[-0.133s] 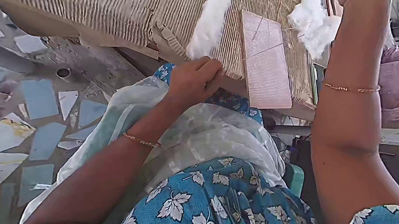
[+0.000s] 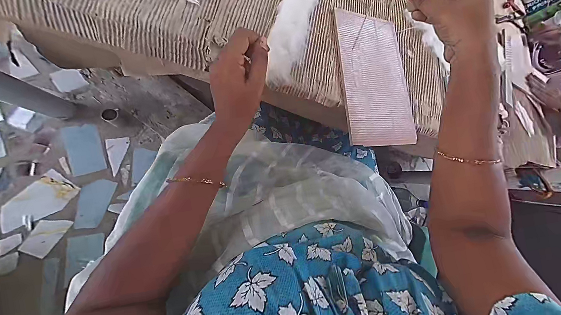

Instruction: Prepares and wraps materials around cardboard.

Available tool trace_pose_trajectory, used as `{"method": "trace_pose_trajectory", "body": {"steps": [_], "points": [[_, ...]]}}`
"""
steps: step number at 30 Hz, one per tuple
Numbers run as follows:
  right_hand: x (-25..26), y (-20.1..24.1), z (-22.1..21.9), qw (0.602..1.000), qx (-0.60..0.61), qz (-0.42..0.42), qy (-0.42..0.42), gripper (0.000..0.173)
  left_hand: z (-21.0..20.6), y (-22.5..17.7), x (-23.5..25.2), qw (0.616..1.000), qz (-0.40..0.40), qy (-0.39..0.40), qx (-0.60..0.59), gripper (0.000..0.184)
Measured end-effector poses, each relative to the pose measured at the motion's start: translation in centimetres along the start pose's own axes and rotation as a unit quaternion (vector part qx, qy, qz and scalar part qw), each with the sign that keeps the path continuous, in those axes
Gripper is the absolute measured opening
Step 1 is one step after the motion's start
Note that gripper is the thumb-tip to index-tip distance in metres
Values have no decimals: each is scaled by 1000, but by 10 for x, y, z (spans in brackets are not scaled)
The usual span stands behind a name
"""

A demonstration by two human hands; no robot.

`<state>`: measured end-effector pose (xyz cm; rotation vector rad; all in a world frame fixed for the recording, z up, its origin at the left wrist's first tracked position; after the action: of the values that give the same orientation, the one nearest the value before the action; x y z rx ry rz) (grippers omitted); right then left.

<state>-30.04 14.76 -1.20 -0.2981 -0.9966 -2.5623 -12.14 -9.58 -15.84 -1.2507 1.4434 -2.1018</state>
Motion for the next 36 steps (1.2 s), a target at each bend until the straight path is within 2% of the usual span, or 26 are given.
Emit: {"method": "trace_pose_trajectory", "body": {"steps": [3,7,11,16,19,24,29,32,34,36], "points": [[-55,-9,-44,997,52,11,52,23,1,-4,36,993,94,64,-33,24],[-103,9,-108,987,97,103,71,24,-19,-7,55,975,104,186,-64,20],[-115,17,-140,987,92,119,50,30,-27,8,47,969,122,210,-54,20],[-122,21,-156,991,43,127,10,30,-20,8,45,971,127,204,5,21],[-133,27,-149,992,29,125,9,26,-22,2,43,964,134,220,65,25],[-138,27,-146,989,41,139,-13,14,-23,0,44,957,157,233,66,28],[-138,25,-148,990,50,131,-18,12,-23,1,45,959,139,235,74,26],[-130,18,-159,987,84,121,-56,18,-21,3,45,963,131,229,58,26],[-137,24,-149,992,63,111,-22,27,-21,4,44,963,134,227,54,26],[-140,27,-147,992,37,119,-20,28,-22,4,44,964,132,224,55,26]]}}
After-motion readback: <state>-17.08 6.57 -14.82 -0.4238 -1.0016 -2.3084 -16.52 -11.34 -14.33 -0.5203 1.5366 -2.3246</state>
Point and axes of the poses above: each hand's wrist, its own x-axis towards the middle knuckle, its own z-axis out of the back of the hand, y = z × x, the point moved 2 cm from there along x, towards the middle knuckle, and after that the axes turned 14 degrees about -y, right-handed, at the moved point
